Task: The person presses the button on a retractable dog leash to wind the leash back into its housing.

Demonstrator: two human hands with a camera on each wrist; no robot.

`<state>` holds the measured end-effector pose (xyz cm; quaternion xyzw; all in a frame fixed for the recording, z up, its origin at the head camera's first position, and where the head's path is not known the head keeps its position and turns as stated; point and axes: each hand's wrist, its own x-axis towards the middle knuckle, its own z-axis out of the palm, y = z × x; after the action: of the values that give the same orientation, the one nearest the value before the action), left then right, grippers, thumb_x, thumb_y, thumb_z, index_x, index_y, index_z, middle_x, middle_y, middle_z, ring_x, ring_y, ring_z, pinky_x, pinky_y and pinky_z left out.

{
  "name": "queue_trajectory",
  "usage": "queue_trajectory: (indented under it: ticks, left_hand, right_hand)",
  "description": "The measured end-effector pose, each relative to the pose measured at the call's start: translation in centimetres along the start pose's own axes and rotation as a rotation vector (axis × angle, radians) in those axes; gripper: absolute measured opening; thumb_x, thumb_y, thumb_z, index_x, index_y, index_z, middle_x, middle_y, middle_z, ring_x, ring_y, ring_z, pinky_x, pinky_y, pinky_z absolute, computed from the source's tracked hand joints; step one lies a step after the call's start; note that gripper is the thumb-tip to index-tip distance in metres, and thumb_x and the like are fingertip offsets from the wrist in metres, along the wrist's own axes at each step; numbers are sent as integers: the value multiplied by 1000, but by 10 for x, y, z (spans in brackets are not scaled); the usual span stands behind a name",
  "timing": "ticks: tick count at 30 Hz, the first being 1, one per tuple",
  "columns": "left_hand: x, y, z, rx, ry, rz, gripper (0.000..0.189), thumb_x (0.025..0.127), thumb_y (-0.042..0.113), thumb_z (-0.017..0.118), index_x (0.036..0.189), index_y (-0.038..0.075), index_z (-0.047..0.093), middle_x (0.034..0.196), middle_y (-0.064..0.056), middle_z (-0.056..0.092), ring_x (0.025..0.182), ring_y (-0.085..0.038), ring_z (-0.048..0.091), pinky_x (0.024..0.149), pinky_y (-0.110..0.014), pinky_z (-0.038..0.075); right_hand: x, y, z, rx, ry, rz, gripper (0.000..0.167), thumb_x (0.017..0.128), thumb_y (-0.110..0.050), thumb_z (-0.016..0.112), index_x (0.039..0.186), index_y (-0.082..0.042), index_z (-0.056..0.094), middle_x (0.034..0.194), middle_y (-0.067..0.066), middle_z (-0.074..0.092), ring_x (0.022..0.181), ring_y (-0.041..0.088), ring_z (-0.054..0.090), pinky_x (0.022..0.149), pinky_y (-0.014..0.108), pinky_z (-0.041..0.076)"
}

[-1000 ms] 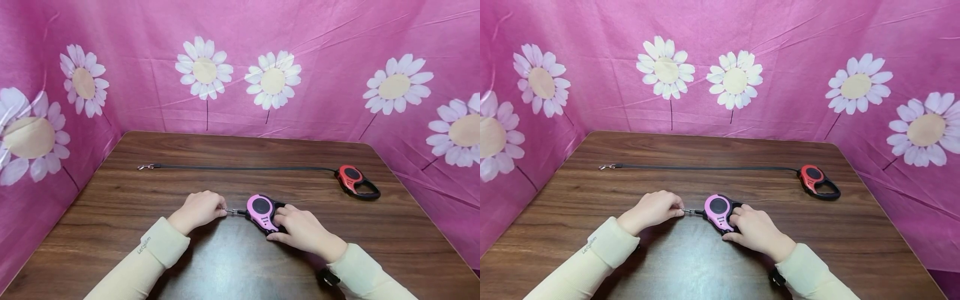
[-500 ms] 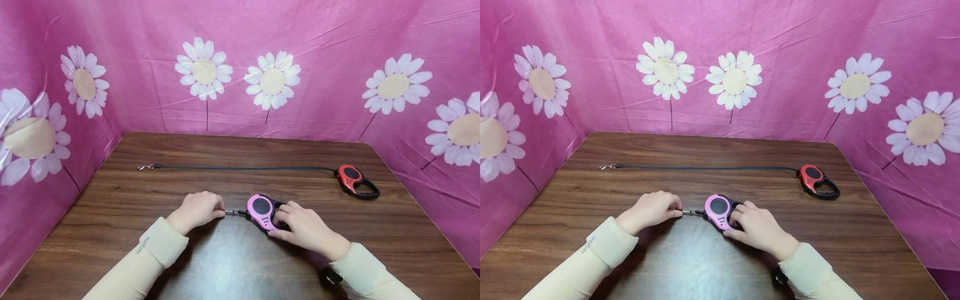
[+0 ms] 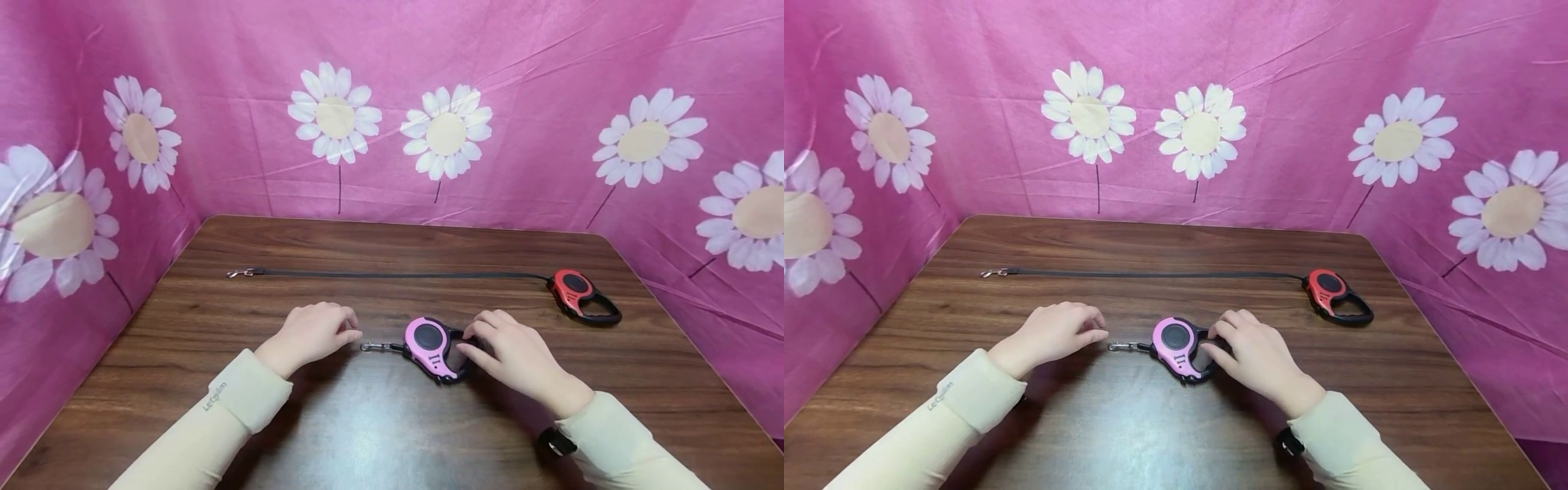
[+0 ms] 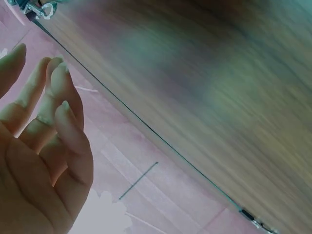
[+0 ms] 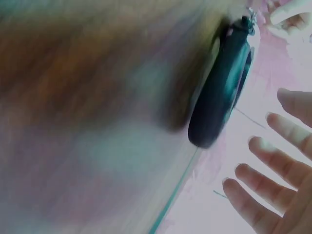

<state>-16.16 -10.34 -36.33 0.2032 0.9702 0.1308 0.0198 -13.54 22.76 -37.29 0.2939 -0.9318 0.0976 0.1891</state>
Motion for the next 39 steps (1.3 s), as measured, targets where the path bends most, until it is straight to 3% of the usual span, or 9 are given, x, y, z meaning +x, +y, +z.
queue_trajectory:
  ticks: [15,19,26,31,36,39]
  left_hand:
    - [-5,-20,-13,25,51,-30,14,92,39,67,96,26,71,82,11,65,79,-11,64,64,-43,48]
    - [-7,-27,-16,37,60,-32,14,93,37,67,96,24,70,81,11,65,79,-12,65,63,-44,48]
    - [-7,-40,-23,48,71,-52,16,94,38,65,98,23,70,83,10,67,81,-14,66,65,-47,50]
    - [-9,-55,-26,48,88,-81,18,94,38,65,101,22,70,89,7,70,83,-16,68,66,-48,51]
    - [-12,-76,-27,47,130,-108,21,94,38,64,102,19,71,96,2,72,89,-23,70,69,-51,52]
    - [-14,-92,-26,60,161,-114,24,95,38,62,104,17,71,102,-2,72,94,-28,70,72,-53,52]
  right_hand:
    - [-3,38,-28,-36,28,171,19,88,-30,73,102,-18,70,103,1,72,100,25,67,75,47,53]
    - [-4,46,-35,-50,40,196,20,87,-29,74,103,-18,70,102,1,72,95,24,67,69,47,52]
    - [-8,59,-45,-60,32,268,20,89,-34,72,105,-21,70,99,3,71,77,16,57,53,35,43]
    - [-15,75,-49,-55,4,327,19,91,-33,70,106,-20,70,97,6,70,81,19,59,55,43,46]
    - [-25,89,-52,-29,-10,388,19,93,-34,68,107,-21,70,104,10,70,95,31,64,62,58,47]
    - [-30,94,-55,-30,-12,418,24,93,-36,67,110,-18,69,99,12,68,93,32,63,60,58,47]
